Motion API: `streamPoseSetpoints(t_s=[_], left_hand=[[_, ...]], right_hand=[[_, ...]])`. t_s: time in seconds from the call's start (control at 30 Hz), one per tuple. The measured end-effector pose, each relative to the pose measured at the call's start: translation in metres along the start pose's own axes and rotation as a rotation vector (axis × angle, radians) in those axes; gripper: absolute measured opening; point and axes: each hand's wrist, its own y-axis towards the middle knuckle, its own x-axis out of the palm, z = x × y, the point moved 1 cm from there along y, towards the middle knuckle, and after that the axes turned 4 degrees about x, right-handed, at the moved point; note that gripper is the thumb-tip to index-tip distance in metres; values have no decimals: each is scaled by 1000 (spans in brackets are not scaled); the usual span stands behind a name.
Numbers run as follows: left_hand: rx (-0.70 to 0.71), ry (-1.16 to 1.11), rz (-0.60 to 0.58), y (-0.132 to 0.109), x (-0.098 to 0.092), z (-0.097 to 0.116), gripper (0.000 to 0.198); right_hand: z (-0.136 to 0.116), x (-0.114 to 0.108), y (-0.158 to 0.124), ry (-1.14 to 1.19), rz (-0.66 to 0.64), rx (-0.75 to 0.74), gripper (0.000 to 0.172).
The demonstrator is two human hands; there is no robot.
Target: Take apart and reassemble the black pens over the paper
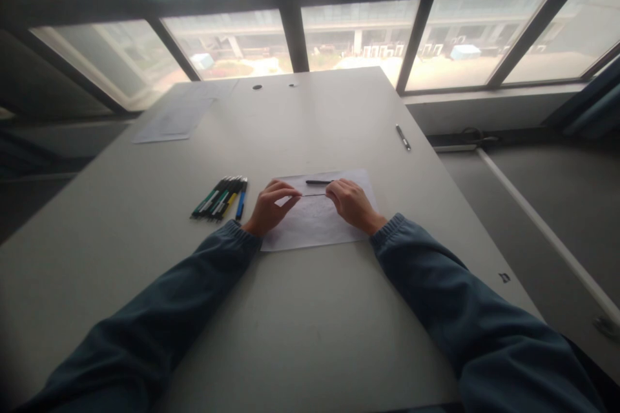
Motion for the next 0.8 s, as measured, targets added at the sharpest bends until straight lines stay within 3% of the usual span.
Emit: streamPoseSetpoints(t_s=[0.5, 0.8], left_hand=[[71, -27, -25, 1, -1, 1, 8], [127, -33, -20, 2, -1, 3, 17]], right_hand=[[-3, 1, -1, 43, -15, -124, 10], [-9, 1, 2, 58, -92, -167, 14]])
